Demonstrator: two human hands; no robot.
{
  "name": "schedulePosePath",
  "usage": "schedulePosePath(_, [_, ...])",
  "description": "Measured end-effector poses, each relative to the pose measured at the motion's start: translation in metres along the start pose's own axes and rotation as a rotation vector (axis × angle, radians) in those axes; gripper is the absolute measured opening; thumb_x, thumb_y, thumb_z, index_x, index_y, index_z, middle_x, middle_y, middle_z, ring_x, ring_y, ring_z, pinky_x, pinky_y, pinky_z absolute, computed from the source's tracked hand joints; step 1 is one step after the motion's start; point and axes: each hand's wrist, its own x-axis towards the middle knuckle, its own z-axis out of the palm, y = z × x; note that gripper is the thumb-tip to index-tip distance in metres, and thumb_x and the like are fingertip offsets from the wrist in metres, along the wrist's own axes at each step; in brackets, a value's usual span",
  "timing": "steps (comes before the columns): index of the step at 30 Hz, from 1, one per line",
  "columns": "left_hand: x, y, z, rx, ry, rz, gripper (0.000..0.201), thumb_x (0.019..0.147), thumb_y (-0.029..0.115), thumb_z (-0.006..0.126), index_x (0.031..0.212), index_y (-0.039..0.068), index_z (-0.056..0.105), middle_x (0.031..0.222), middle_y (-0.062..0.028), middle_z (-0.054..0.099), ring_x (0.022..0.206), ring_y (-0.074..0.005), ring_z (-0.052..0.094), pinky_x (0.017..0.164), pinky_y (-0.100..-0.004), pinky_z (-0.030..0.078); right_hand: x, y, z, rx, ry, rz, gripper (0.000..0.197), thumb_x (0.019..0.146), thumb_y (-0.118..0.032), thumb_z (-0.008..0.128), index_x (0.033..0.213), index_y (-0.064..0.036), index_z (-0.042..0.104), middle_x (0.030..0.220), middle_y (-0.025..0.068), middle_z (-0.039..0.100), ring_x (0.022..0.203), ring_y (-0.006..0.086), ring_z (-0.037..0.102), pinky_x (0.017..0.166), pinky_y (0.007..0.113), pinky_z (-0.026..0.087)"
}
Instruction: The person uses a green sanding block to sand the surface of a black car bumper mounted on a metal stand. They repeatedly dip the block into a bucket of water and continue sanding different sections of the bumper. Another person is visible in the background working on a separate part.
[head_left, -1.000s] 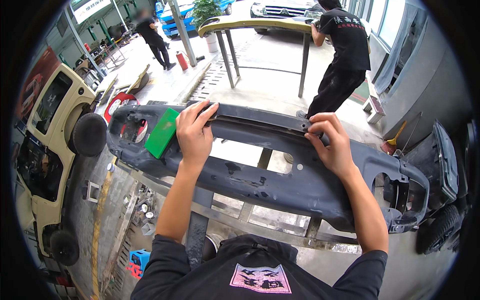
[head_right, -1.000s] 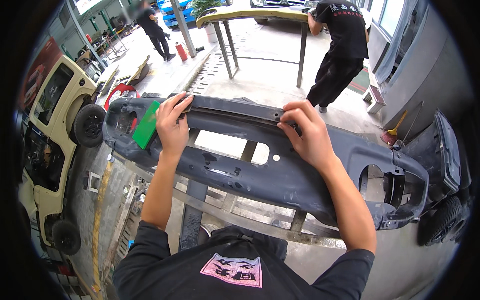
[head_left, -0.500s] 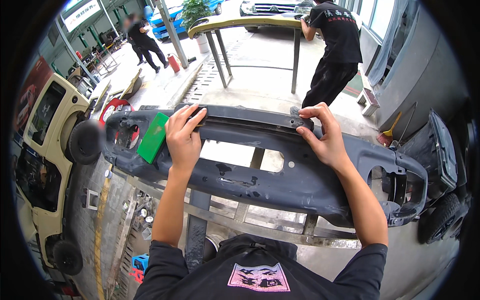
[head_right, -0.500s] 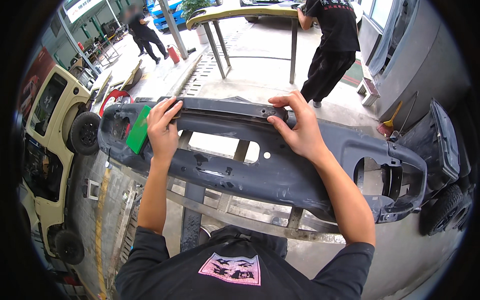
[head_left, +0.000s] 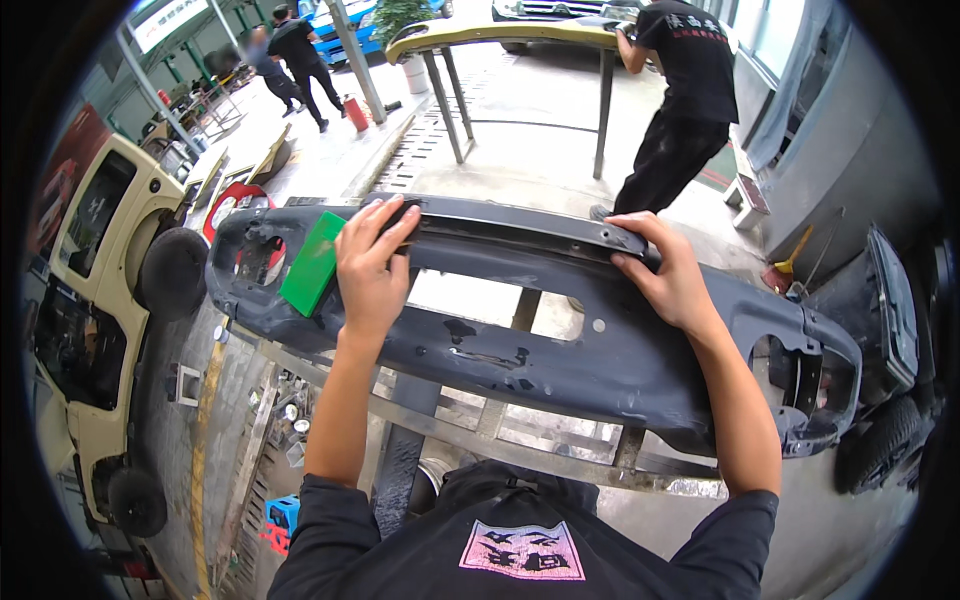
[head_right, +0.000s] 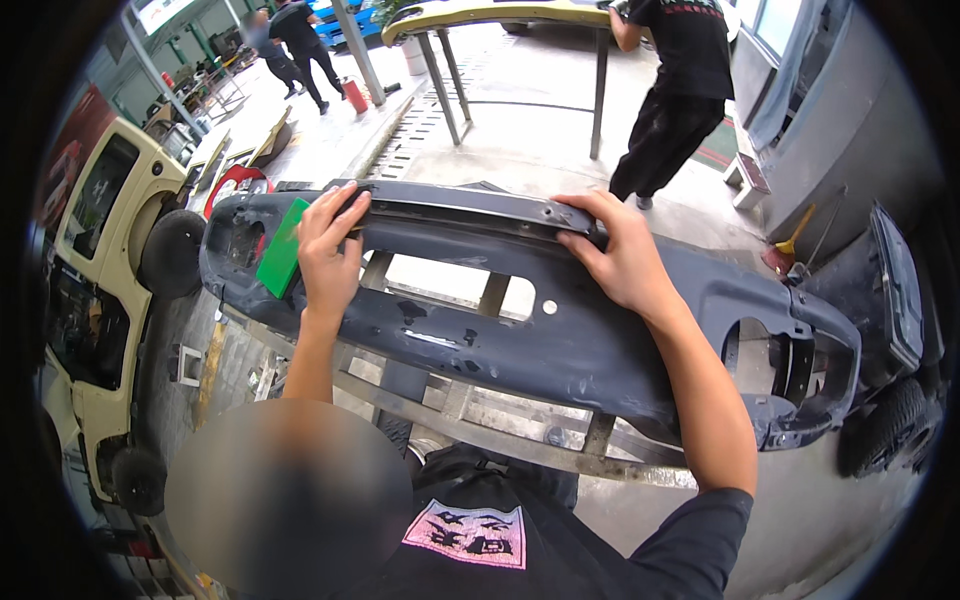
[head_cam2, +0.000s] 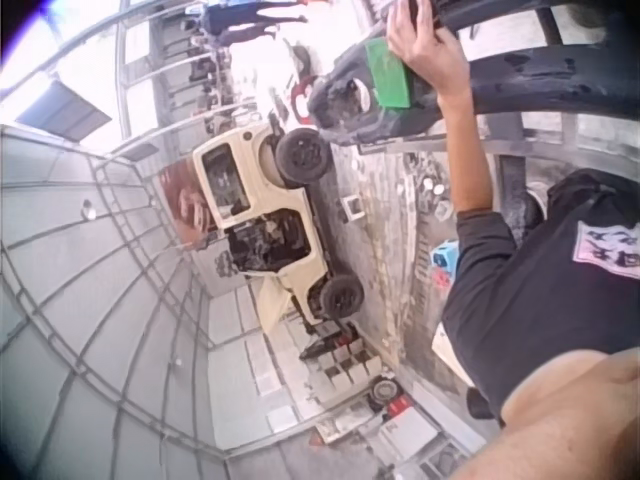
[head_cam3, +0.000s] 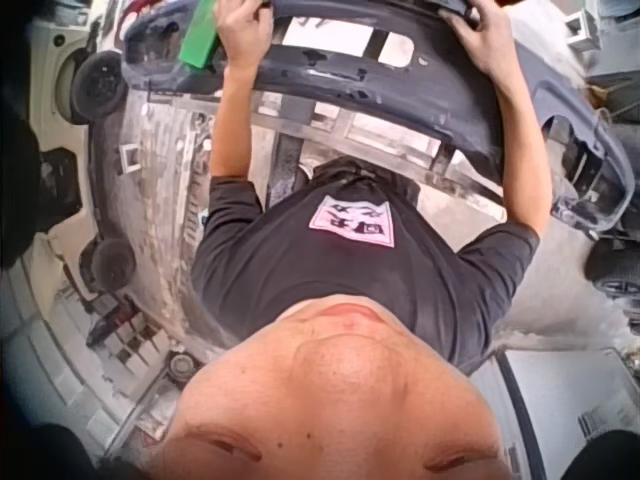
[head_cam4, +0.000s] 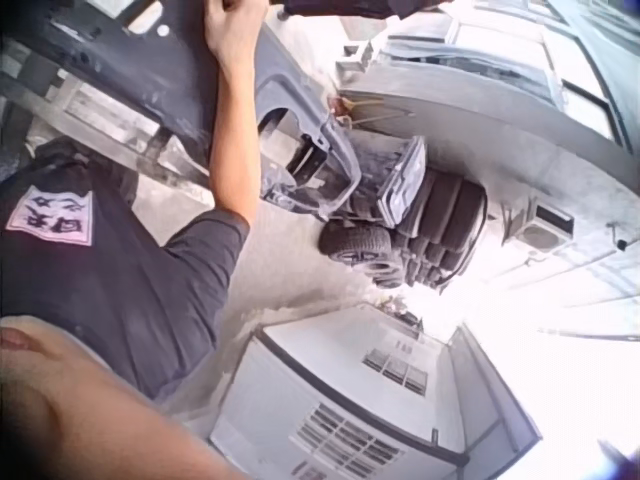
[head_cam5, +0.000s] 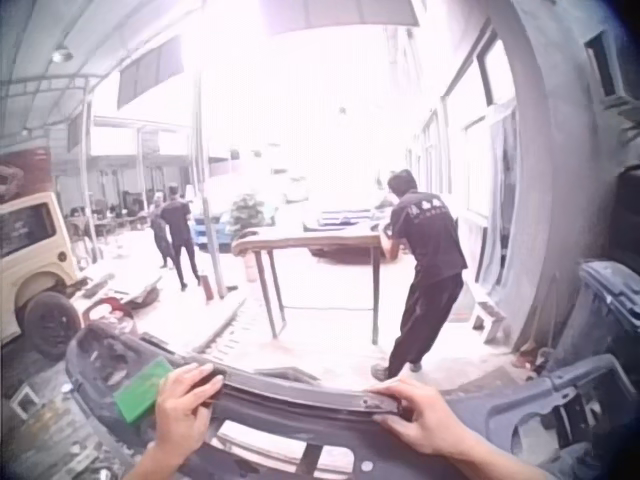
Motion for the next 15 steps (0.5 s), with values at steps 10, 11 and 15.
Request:
schedulePosePath(10, [-0.006,-0.016,-0.011,-0.044,0.116,-0.042,0.046,0.077,-0.012,0.063,0.118,0.007,0.075,0.123,-0.0105,0.07,0.119,-0.0286,0.062,0.105,-0.0389,0.044,-0.003,0.001,0.008,-0.011,0.05,-0.093,0.039,0.081,0.01,0.067,0.118,0.0006,0.062,0.119,0.0154,0.066,0.115,0.0292,0.064,0.102,0.035,0.046])
schedulePosePath(11, [-0.006,-0.018,-0.012,-0.075,0.184,-0.074,0.046,0.077,-0.011,0.063,0.118,0.007,0.075,0.122,-0.0107,0.071,0.118,-0.0289,0.063,0.105,-0.039,0.044,-0.003,-0.001,0.008,-0.013,0.049,-0.107,0.039,0.081,0.01,0.068,0.118,0.001,0.061,0.119,0.0155,0.066,0.116,0.0292,0.063,0.102,0.035,0.046])
schedulePosePath(15, [-0.003,-0.026,-0.02,-0.175,0.366,-0.175,0.042,0.08,-0.012,0.062,0.118,0.003,0.074,0.119,-0.0138,0.072,0.114,-0.0287,0.066,0.101,-0.0371,0.049,-0.005,-0.008,0.008,0.012,0.066,-0.108,0.036,0.08,0.005,0.071,0.114,0.0031,0.061,0.117,0.0163,0.067,0.114,0.0293,0.063,0.103,0.036,0.045])
